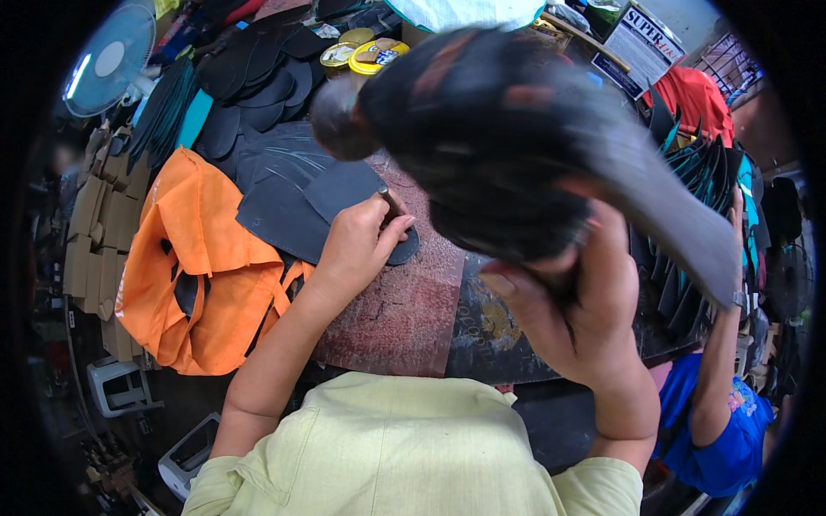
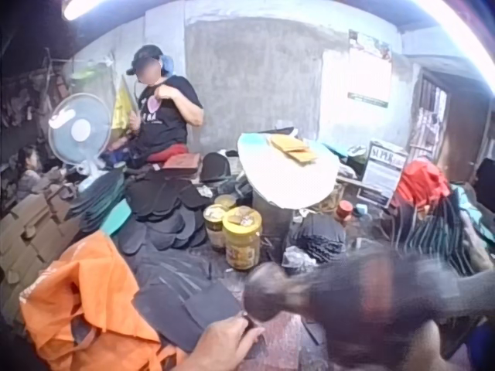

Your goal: The person uses a hammer and a metal punch to drive fasteners through the edges of a black insole onto a sole. They repeatedly reposition the punch and strike it with the hammer, then place the finished insole aside and pick up another to continue the process.

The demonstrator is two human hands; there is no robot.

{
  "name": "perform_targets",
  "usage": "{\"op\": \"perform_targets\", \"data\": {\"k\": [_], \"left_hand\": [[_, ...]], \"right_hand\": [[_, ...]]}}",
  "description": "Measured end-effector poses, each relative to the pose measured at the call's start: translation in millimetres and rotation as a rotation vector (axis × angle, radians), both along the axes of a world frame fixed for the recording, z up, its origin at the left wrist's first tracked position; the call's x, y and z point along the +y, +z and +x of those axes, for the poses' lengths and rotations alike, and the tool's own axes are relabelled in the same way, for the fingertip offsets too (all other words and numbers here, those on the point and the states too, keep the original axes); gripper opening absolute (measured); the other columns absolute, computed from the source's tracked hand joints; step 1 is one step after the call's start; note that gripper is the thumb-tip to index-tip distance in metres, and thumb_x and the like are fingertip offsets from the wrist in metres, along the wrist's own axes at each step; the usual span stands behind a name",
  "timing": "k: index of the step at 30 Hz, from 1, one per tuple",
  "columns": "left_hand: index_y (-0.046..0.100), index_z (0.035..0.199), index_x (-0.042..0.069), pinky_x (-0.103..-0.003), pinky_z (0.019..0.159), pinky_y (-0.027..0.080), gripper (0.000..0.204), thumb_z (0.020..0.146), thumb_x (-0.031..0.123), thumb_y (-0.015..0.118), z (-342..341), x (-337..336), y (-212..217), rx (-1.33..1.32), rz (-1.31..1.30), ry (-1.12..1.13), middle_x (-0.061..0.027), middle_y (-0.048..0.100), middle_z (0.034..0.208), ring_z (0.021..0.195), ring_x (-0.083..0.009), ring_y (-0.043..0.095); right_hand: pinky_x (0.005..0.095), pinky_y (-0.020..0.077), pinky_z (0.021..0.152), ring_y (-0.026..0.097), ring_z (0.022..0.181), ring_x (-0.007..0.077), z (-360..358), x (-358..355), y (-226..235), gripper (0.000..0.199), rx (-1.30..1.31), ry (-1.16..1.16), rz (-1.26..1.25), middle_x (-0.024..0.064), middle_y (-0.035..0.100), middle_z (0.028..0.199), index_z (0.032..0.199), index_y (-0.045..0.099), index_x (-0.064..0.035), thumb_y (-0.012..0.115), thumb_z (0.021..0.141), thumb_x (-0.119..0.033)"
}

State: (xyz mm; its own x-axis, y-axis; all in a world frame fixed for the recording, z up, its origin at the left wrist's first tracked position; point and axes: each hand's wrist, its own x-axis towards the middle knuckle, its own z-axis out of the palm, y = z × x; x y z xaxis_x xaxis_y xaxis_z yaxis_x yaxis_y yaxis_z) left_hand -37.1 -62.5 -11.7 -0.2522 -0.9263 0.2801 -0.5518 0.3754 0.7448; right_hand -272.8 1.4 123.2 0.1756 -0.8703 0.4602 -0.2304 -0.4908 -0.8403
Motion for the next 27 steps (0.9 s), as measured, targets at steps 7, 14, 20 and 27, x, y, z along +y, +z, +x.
{"op": "perform_targets", "data": {"k": [7,14,20,27], "left_hand": [[0.063,0.102,-0.005,-0.051,0.074,0.054,0.021,0.095,0.014,0.071,-3.7,9.8,3.5,-0.113,-0.118,-0.025,-0.0265,0.068,0.090,0.084,-0.0462,0.068],[0.062,0.102,-0.004,-0.051,0.074,0.054,0.020,0.096,0.014,0.070,1.3,5.4,4.4,-0.043,-0.047,-0.039,-0.0259,0.068,0.089,0.083,-0.0460,0.068],[0.066,0.099,-0.004,-0.047,0.075,0.055,0.016,0.093,0.010,0.072,-2.7,8.0,4.5,-0.021,-0.102,-0.051,-0.0232,0.069,0.090,0.086,-0.0441,0.069],[0.064,0.098,-0.004,-0.050,0.072,0.054,0.019,0.095,0.012,0.072,-1.8,11.6,5.3,-0.054,-0.087,-0.024,-0.0246,0.068,0.086,0.082,-0.0449,0.068]], "right_hand": [[0.0472,0.0545,0.078,0.066,0.095,0.0490,-1.4,-13.7,-17.4,0.047,0.767,0.082,0.133,0.0254,0.069,0.100,0.128,0.053,0.0000,0.077,0.089,-0.009],[0.0411,0.0549,0.077,0.071,0.090,0.0374,-7.4,-8.4,8.0,0.051,0.505,0.065,-0.018,0.0193,0.070,0.100,0.132,0.055,0.0013,0.079,0.088,-0.009],[0.0345,0.0549,0.074,0.070,0.083,0.0261,-5.9,-9.1,-20.4,0.046,0.405,0.095,-0.160,0.0145,0.068,0.100,0.135,0.046,0.0020,0.070,0.097,-0.004],[0.0407,0.0538,0.077,0.071,0.086,0.0397,-7.7,-11.9,3.9,0.048,0.702,0.073,0.028,0.0204,0.069,0.096,0.131,0.054,0.0012,0.077,0.090,-0.006]]}}
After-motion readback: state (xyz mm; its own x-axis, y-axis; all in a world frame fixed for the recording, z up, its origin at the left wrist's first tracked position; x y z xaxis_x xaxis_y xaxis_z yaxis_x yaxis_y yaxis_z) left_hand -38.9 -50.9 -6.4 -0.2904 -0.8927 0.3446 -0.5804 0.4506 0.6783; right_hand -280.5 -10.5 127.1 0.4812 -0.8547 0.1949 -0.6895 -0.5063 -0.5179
